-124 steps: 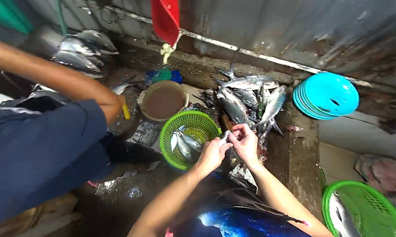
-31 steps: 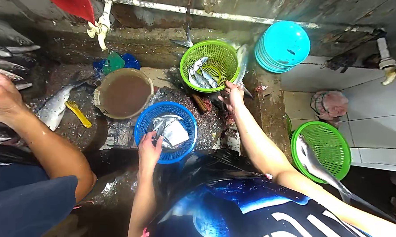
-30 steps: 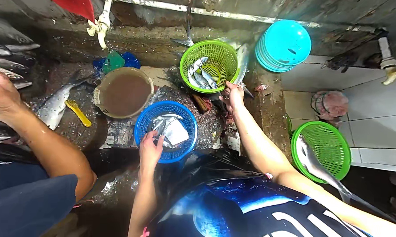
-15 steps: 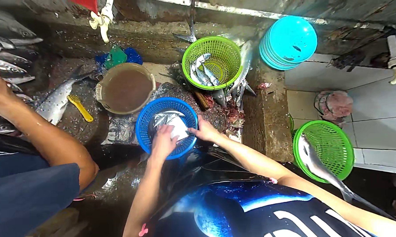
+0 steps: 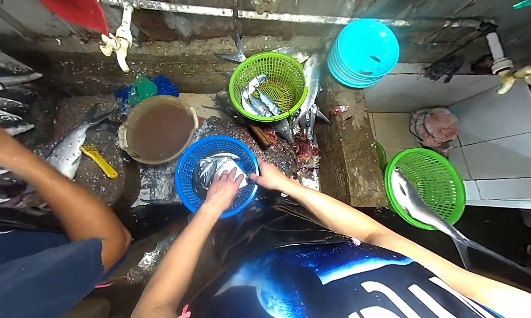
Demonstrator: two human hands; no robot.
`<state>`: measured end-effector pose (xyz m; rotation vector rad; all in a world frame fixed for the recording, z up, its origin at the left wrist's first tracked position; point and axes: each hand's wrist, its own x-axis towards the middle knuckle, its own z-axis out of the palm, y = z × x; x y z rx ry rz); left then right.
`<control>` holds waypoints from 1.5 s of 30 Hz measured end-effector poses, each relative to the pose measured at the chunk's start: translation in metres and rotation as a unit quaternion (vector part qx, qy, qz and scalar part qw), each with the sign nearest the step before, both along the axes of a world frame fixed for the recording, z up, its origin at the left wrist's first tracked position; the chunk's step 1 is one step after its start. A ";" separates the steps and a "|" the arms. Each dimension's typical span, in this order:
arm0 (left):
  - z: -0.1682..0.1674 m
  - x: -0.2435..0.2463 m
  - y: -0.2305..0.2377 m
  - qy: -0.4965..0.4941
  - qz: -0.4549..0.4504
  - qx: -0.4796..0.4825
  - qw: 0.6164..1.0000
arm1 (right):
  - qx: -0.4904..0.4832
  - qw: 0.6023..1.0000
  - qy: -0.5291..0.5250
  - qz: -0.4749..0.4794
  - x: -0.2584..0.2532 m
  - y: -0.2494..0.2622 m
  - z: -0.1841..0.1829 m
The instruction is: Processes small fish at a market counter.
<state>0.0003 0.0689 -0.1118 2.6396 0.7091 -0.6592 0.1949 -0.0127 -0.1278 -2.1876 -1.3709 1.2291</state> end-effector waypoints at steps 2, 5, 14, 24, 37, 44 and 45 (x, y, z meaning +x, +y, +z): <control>0.001 0.001 0.001 0.005 -0.016 -0.002 1.000 | 0.004 1.000 0.001 -0.001 -0.001 -0.001 -0.002; 0.002 0.004 0.008 -0.007 -0.051 0.003 0.999 | 0.004 1.000 0.005 -0.002 0.000 0.000 0.000; 0.009 -0.007 0.032 -0.043 -0.115 -0.003 0.992 | 0.009 1.000 0.026 -0.005 0.001 -0.001 -0.001; -0.028 -0.011 0.055 -0.255 -0.114 0.013 0.960 | 0.024 0.998 0.055 -0.020 0.004 0.000 -0.013; -0.005 0.030 0.106 -0.217 -0.066 -0.123 0.966 | 0.148 0.966 -0.151 0.147 -0.042 0.022 0.031; 0.007 -0.045 0.069 -0.353 0.210 0.025 0.911 | 0.010 0.974 -0.165 0.156 -0.061 0.045 0.025; 0.005 -0.063 0.060 -0.369 0.280 0.080 0.883 | 0.005 0.974 -0.166 0.156 -0.061 0.048 0.025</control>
